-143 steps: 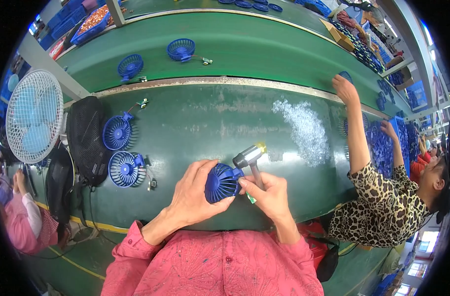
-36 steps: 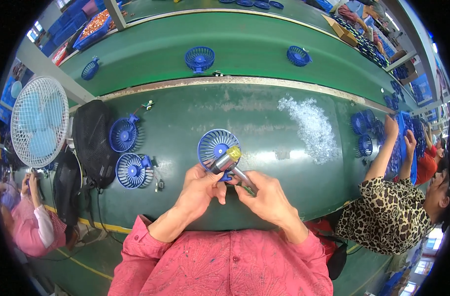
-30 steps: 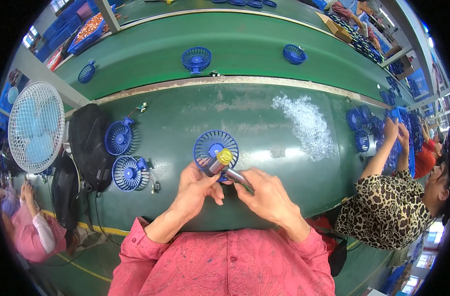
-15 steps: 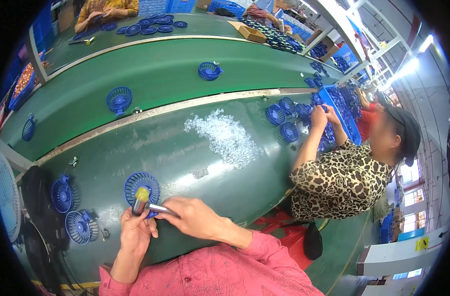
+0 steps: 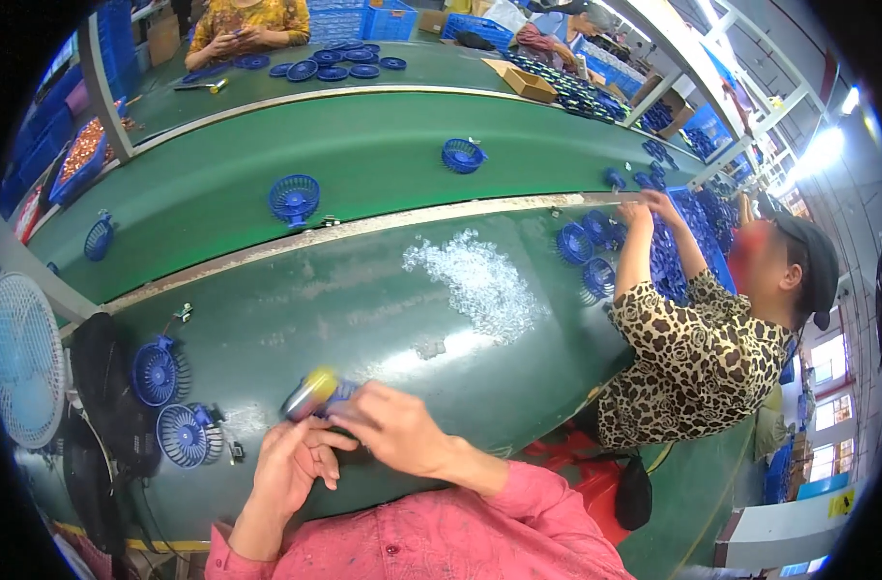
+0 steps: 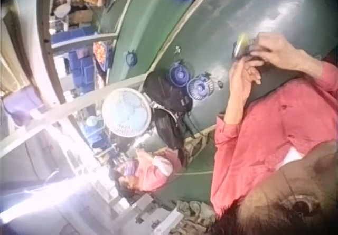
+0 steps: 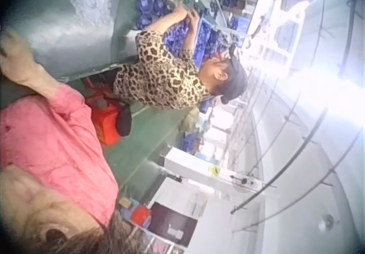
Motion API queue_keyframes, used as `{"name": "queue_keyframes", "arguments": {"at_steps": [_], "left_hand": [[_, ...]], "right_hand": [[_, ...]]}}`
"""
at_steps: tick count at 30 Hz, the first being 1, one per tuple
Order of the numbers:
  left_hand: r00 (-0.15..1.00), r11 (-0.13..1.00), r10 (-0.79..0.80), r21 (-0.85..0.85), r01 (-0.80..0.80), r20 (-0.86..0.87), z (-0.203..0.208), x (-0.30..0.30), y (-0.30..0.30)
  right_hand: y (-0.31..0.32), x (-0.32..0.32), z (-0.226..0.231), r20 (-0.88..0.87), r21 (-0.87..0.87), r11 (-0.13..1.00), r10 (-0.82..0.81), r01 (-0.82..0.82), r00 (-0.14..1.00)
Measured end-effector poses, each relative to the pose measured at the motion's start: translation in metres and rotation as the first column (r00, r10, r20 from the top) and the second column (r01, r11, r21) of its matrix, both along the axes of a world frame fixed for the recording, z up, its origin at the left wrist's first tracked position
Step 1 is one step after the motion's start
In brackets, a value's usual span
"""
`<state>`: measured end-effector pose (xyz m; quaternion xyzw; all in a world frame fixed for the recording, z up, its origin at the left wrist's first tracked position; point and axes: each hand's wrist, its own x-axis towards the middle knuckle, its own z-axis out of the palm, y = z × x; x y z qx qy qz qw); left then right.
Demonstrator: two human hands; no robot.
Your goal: The person assembles mini fan parts by picking up fan guards from the conveyor, fitting components together, and tapping them into place with a small mallet.
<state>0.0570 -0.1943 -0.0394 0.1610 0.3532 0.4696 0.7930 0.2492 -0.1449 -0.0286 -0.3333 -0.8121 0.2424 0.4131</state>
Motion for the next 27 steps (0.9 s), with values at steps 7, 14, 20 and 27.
{"name": "queue_keyframes", "arguments": {"at_steps": [7,14,20,27], "left_hand": [[0.263,0.619,0.575,0.622,0.480,-0.775,0.005,0.011,-0.020],[0.011,0.539,0.711,0.555,0.634,-0.703,-0.012,0.021,0.000],[-0.058,0.563,0.722,0.536,0.629,-0.690,-0.010,0.025,0.004],[-0.092,0.580,0.724,0.531,0.617,-0.684,-0.012,0.027,0.003]], "right_hand": [[0.022,0.004,-0.007,-0.086,-0.815,0.578,-0.185,0.037,0.979],[0.038,0.009,-0.026,0.363,-0.306,0.896,-0.204,0.323,0.909],[0.045,0.038,0.005,0.323,-0.420,0.852,-0.181,0.312,0.929],[0.013,0.039,0.018,0.094,-0.017,0.933,-0.357,0.360,0.929]]}}
